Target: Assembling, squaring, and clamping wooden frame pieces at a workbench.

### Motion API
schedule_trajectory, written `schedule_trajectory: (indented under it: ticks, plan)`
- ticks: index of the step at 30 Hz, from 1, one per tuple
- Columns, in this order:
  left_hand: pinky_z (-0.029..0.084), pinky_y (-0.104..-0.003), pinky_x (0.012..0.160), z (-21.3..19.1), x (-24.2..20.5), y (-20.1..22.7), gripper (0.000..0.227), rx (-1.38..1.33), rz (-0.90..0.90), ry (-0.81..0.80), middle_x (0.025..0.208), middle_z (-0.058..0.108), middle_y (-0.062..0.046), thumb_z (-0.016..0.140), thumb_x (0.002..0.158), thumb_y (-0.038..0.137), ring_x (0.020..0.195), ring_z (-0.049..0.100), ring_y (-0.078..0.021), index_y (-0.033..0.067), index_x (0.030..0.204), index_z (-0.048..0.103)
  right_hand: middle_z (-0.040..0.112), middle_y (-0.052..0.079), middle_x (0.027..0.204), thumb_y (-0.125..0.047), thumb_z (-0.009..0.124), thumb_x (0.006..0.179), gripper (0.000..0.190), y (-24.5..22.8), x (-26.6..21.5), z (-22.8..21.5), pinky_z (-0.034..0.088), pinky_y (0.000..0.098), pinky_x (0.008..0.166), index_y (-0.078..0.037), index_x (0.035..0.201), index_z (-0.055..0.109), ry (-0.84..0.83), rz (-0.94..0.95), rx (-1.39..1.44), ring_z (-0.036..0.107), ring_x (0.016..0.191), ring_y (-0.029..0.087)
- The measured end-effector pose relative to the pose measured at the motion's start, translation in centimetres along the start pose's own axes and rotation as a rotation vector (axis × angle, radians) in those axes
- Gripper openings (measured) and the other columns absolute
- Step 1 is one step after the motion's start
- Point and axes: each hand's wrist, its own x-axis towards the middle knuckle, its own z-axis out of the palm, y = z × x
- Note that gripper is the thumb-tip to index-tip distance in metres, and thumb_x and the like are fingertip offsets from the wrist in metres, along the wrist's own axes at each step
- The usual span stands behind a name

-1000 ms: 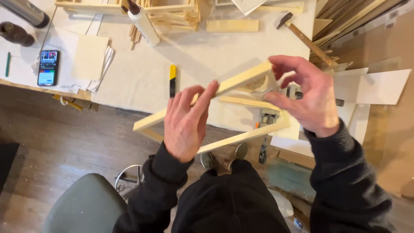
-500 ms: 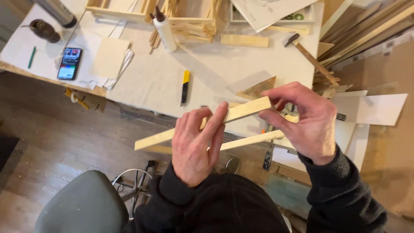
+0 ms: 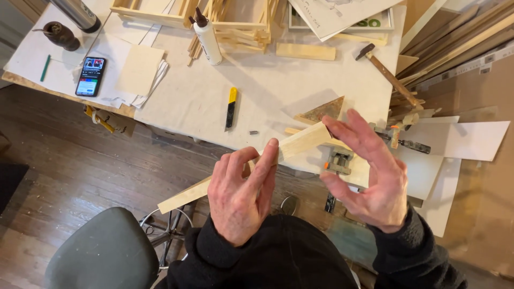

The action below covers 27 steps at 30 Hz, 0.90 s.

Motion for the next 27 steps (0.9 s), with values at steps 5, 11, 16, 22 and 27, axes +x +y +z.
schedule_trajectory:
  ticks: [5,11,16,22,27]
  plan:
    - [0.05,-0.036,0.077,0.1,0.2,0.0,0.053,0.021,-0.016,0.021,0.107,0.063,-0.006,0.077,0.086,0.003,0.086,0.058,-0.0216,0.0118,0.138,0.066,0.064,0.02,0.143,-0.019,0.086,0.082,0.093,1.1,-1.1,-0.2,0.051,0.0423,0.117,0.0,0.157,0.034,0.006,-0.053,-0.109,0.064,0.136,0.031]
    - [0.05,-0.036,0.077,0.0,0.2,-0.4,0.052,0.007,0.016,0.003,0.106,0.062,-0.005,0.077,0.087,0.004,0.085,0.057,-0.021,0.0109,0.137,0.066,0.069,0.012,0.127,-0.02,0.089,0.081,0.087,3.2,0.0,-1.5,0.062,0.0394,0.1,-0.005,0.153,0.041,0.068,-0.235,0.061,0.072,0.115,0.021]
    - [0.05,-0.036,0.078,-0.4,0.3,-0.3,0.052,-0.018,0.051,-0.007,0.104,0.062,-0.005,0.077,0.087,0.003,0.087,0.059,-0.0213,0.0103,0.137,0.066,0.063,0.016,0.126,-0.027,0.088,0.081,0.085,1.1,2.9,-2.3,0.062,0.0448,0.1,-0.001,0.145,0.039,-0.091,-0.347,-0.036,0.066,0.119,0.031]
    - [0.051,-0.036,0.074,0.3,-0.1,-1.0,0.046,-0.015,0.059,-0.011,0.102,0.063,-0.007,0.075,0.089,0.005,0.084,0.058,-0.0201,0.0062,0.135,0.067,0.07,0.014,0.104,-0.034,0.09,0.07,0.06,2.8,1.2,-3.3,0.063,0.0399,0.085,0.0,0.114,0.067,-0.023,-0.412,-0.179,0.071,0.099,0.025]
    - [0.052,-0.03,0.069,0.4,0.8,-3.5,0.036,-0.126,-0.024,0.068,0.099,0.06,-0.007,0.07,0.098,0.005,0.083,0.058,-0.0147,0.0025,0.134,0.066,0.07,0.011,0.101,-0.019,0.086,0.082,0.04,4.0,-0.3,-4.9,0.062,0.0329,0.081,0.001,0.108,0.063,0.138,-0.302,0.02,0.068,0.098,0.02]
